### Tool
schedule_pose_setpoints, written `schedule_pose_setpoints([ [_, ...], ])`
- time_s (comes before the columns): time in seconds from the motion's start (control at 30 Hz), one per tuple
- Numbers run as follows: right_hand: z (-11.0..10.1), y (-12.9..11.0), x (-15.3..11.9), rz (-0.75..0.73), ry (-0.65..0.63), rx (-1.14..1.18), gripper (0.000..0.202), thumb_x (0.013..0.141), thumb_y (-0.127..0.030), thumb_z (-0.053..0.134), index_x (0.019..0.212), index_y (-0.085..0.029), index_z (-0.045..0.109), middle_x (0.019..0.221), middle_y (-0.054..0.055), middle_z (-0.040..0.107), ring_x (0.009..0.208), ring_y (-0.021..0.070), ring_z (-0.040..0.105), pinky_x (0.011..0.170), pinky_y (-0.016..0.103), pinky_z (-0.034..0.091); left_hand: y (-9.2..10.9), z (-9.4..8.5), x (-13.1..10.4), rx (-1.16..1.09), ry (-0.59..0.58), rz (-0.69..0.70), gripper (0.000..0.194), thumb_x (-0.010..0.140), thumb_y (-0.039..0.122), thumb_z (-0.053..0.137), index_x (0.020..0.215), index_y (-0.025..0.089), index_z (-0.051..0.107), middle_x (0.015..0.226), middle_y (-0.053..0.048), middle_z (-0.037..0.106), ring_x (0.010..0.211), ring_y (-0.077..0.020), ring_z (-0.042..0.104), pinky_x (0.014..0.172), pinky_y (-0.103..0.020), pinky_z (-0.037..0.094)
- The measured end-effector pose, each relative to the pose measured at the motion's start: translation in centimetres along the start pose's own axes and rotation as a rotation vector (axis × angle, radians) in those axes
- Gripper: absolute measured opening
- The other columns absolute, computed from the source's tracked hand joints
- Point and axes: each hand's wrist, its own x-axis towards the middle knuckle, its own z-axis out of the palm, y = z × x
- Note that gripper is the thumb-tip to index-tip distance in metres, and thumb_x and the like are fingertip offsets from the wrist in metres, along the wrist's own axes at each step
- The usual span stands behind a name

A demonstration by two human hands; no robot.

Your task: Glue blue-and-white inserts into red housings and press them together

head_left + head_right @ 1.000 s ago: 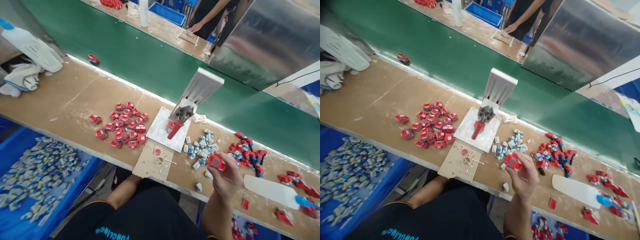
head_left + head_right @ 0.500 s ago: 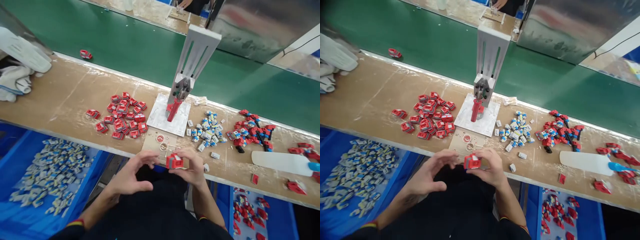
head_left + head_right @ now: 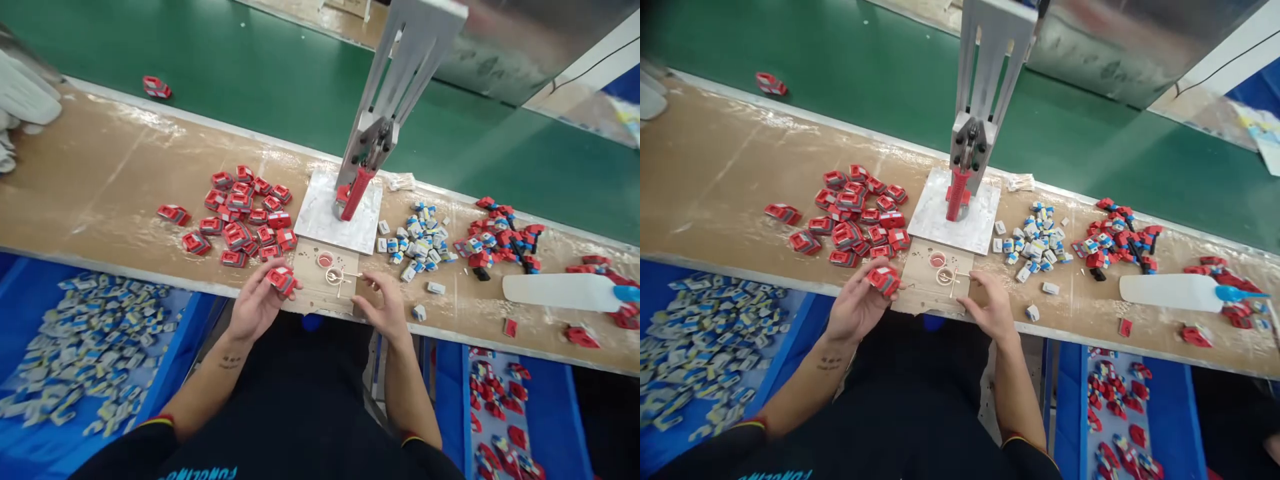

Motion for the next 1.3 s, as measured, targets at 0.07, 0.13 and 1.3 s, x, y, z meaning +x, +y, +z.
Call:
schedule_pose_setpoints([
  [0.07, 0.8, 0.3, 0.2, -0.014, -0.046, 0.020, 0.027, 0.102, -0.041, 0.073, 0.123, -0.024, 0.070, 0.104, 0.007, 0.078, 0.083, 0.0223, 0.070, 0.076, 0.039, 0.061, -0.3, -0.2, 0.7, -0.025, -0.019, -0.043, 0.045, 0.094, 0.055, 0.079, 0.123, 0.020, 0.075, 0.119, -0.011, 0.076, 0.080, -0.0175, 0.077, 0.064, -0.027, 0.062],
  [0.13, 1.5, 0.3, 0.9, -0.047, -0.065, 0.031, 0.012, 0.105, -0.033, 0.069, 0.113, -0.025, 0.073, 0.098, 0.005, 0.078, 0.084, 0.0219, 0.071, 0.076, 0.038, 0.060, -0.9, -0.2, 1.6, 0.032, -0.046, -0.023, 0.055, 0.087, 0.058, 0.086, 0.124, 0.019, 0.072, 0.120, -0.010, 0.073, 0.077, -0.0147, 0.073, 0.063, -0.025, 0.058],
  [1.3, 1.2, -2.9, 10.9, -0.168, 0.287, 0.659, 0.018, 0.094, -0.034, 0.086, 0.094, -0.027, 0.069, 0.074, -0.001, 0.079, 0.061, 0.0179, 0.073, 0.058, 0.033, 0.061, -0.3, 0.2, 10.4, 0.521, -0.567, 0.552, 0.043, 0.087, 0.028, 0.091, 0.127, 0.020, 0.079, 0.117, -0.014, 0.086, 0.108, -0.0256, 0.085, 0.097, -0.033, 0.068],
])
